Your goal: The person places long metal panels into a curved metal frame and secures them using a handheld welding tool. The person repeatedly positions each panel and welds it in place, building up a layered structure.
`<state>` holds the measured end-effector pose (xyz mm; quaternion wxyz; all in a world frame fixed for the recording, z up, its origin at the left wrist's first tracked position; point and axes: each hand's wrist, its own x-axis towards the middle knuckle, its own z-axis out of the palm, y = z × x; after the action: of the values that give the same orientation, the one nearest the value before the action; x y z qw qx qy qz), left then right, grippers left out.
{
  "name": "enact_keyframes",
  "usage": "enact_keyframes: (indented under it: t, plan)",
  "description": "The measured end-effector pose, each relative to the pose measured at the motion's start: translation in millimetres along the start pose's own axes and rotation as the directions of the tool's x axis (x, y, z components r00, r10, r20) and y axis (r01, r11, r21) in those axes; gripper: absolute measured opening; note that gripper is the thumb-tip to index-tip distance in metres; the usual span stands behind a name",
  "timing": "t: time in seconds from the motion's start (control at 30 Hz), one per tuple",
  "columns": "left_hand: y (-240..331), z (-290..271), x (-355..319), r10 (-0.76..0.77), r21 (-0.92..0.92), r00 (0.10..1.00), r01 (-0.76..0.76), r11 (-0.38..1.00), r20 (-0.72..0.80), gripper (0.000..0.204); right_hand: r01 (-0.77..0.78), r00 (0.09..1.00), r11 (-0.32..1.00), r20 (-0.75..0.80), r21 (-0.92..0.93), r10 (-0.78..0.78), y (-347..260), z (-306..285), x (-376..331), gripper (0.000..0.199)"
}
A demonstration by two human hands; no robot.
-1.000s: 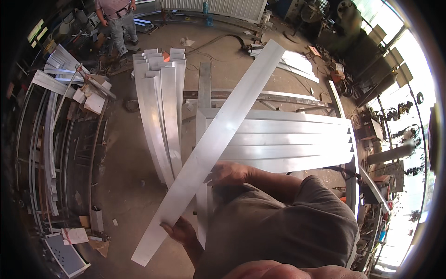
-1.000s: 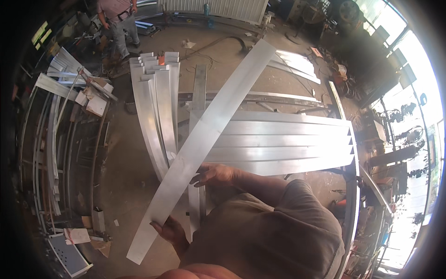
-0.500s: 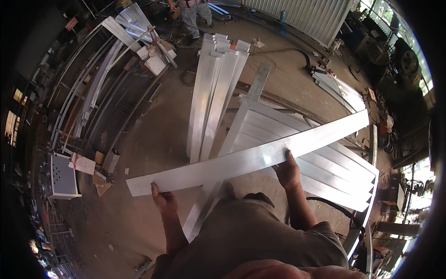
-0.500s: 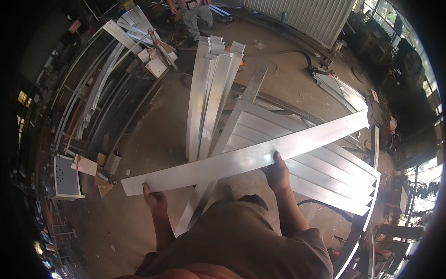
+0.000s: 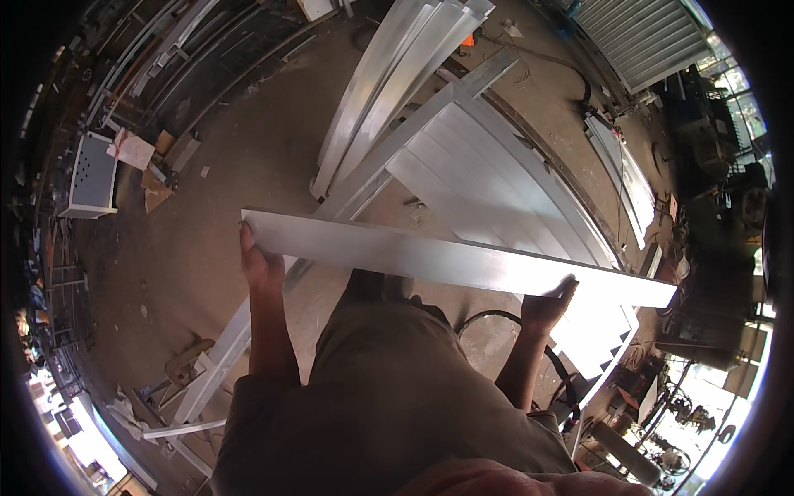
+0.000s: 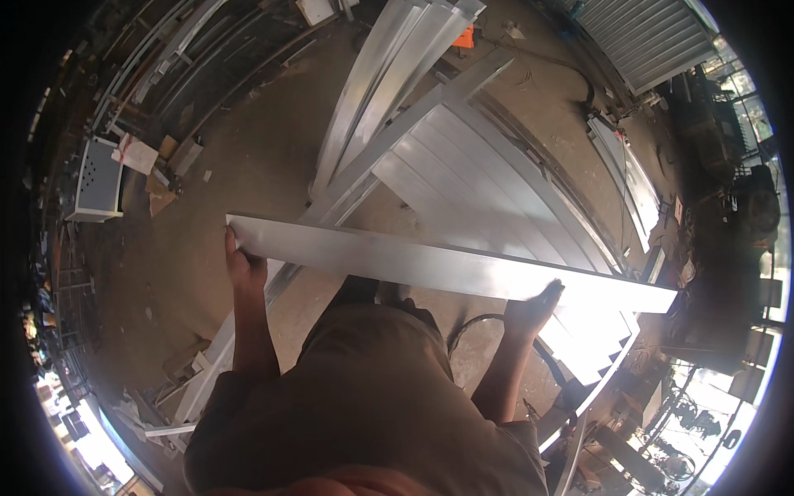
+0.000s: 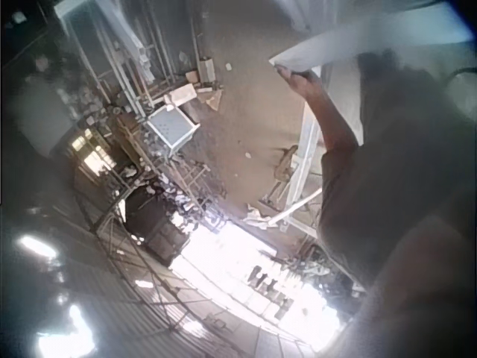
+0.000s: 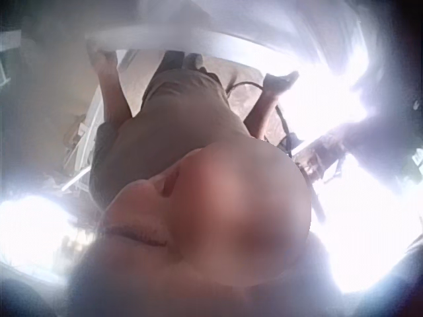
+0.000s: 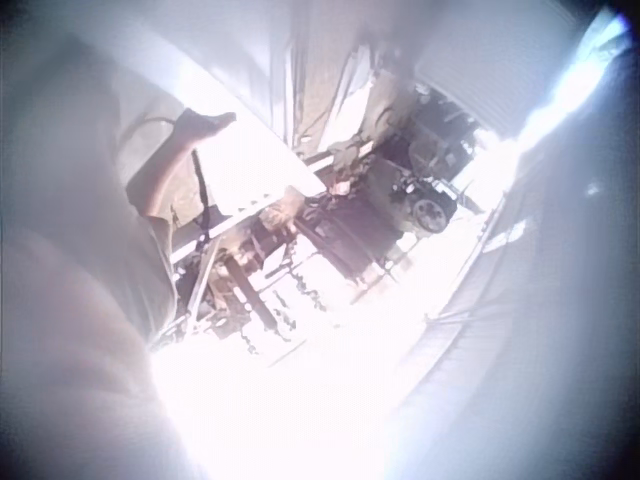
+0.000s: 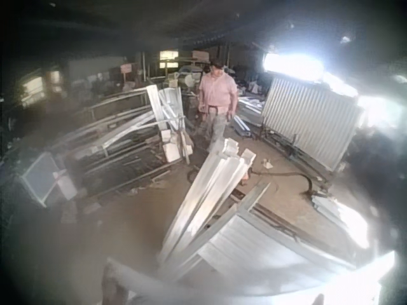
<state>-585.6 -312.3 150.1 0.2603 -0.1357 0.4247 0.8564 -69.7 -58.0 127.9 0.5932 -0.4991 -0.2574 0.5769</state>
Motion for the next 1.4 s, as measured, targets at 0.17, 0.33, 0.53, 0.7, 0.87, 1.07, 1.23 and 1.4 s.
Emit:
enact_keyframes:
  t: [0.17, 0.33, 0.53, 0.7, 0.87, 1.07, 1.23, 1.4]
  plan:
    - [-10.5, -27.6, -34.8, -0.041, 0.018, 0.999, 0.041, 0.999, 0.004, 0.035, 0.031, 0.991, 0.999, -0.13, 0.021, -0.028, -24.0, 1.6, -20.3, 0.055]
    - [-7.7, -57.8, -40.9, -0.082, 0.094, 0.996, 0.08, 0.992, 0.016, 0.032, 0.129, 0.978, 0.991, -0.165, -0.023, -0.131, -36.6, 13.8, -39.5, 0.061]
    - [6.7, -99.2, -19.9, -0.027, 0.523, 0.996, 0.069, 0.85, -0.088, 0.03, 0.272, 0.952, 0.895, -0.035, -0.354, -0.303, -31.0, 4.3, -37.6, 0.061]
    - [31.0, -140.6, 9.0, 0.054, 0.691, 0.995, 0.021, 0.722, -0.088, 0.036, 0.43, 0.889, 0.69, 0.138, -0.583, -0.437, -15.5, 40.2, -63.0, 0.056]
    - [46.2, -182.2, 44.7, -0.114, 0.422, 0.972, 0.193, 0.886, -0.206, 0.036, 0.106, 0.991, 0.976, -0.057, -0.188, -0.119, -6.5, 113.2, -111.3, 0.047]
    - [66.7, -207.2, 61.4, 0.019, 0.642, 0.986, 0.093, 0.761, -0.165, 0.038, -0.032, 0.997, 0.996, -0.068, -0.087, 0.026, 6.2, 176.7, -144.4, 0.055]
    - [106.9, -191.9, 67.0, 0.391, 0.976, 0.907, -0.077, -0.204, 0.153, 0.062, -0.074, 0.995, 0.982, 0.057, -0.175, 0.085, 28.7, 218.7, -159.9, 0.054]
    - [101.9, -110.5, 36.9, -0.093, 0.609, 0.652, -0.742, -0.281, 0.752, 0.101, 0.185, 0.968, 0.732, 0.249, -0.655, -0.022, 64.8, 260.2, -167.1, 0.079]
